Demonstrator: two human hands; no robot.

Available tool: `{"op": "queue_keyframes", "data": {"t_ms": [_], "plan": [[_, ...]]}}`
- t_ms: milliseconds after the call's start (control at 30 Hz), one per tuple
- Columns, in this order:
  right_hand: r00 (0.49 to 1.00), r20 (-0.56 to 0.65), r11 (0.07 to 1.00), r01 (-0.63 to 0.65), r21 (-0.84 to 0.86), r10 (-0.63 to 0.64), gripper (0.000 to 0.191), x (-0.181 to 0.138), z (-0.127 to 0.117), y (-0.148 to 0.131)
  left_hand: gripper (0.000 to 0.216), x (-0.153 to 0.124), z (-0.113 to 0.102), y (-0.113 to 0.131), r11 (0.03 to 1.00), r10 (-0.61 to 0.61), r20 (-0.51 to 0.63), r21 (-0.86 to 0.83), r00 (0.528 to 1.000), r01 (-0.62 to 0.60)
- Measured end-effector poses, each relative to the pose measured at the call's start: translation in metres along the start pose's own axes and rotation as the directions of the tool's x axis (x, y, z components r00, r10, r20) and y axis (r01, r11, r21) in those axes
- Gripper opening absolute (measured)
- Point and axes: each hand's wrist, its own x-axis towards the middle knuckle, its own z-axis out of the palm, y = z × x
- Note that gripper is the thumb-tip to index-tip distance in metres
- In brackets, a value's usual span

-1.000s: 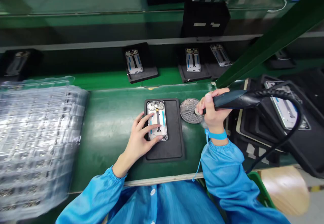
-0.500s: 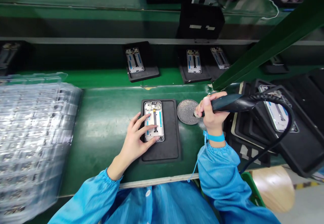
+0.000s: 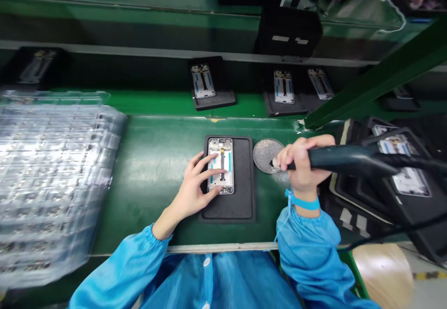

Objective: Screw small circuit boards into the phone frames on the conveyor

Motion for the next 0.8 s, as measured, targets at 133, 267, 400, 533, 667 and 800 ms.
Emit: {"op": "queue_keyframes", "data": {"t_ms": [133, 267, 400, 533, 667, 800], "plan": [[0.981, 0.192, 0.973, -0.067, 0.22, 0.024, 0.041, -0.027, 0.041, -0.018, 0.053, 0.004, 0.0, 0.009, 0.999, -0.04, 0.032, -0.028, 0.999, 0.041], [0.927, 0.365, 0.927, -0.21, 0.312, 0.087, 0.031, -0.056, 0.072, -0.016, 0.055, 0.005, 0.001, 0.013, 0.999, -0.049, 0.035, -0.019, 0.998, 0.05], [0.889, 0.444, 0.902, -0.281, 0.327, 0.116, 0.023, -0.067, 0.074, -0.009, 0.054, 0.005, 0.003, 0.015, 0.998, -0.044, 0.028, -0.034, 0.999, 0.045], [0.87, 0.478, 0.895, -0.305, 0.326, 0.123, 0.02, -0.068, 0.068, -0.006, 0.052, 0.007, 0.005, 0.016, 0.998, -0.037, 0.031, -0.048, 0.999, 0.038], [0.866, 0.488, 0.901, -0.293, 0.321, 0.108, 0.016, -0.068, 0.067, -0.005, 0.053, 0.007, 0.005, 0.017, 0.998, -0.042, 0.035, -0.04, 0.999, 0.043], [0.86, 0.498, 0.912, -0.288, 0.293, 0.112, 0.019, -0.07, 0.066, -0.005, 0.052, 0.007, 0.006, 0.017, 0.998, -0.04, 0.038, -0.039, 0.998, 0.041]]}}
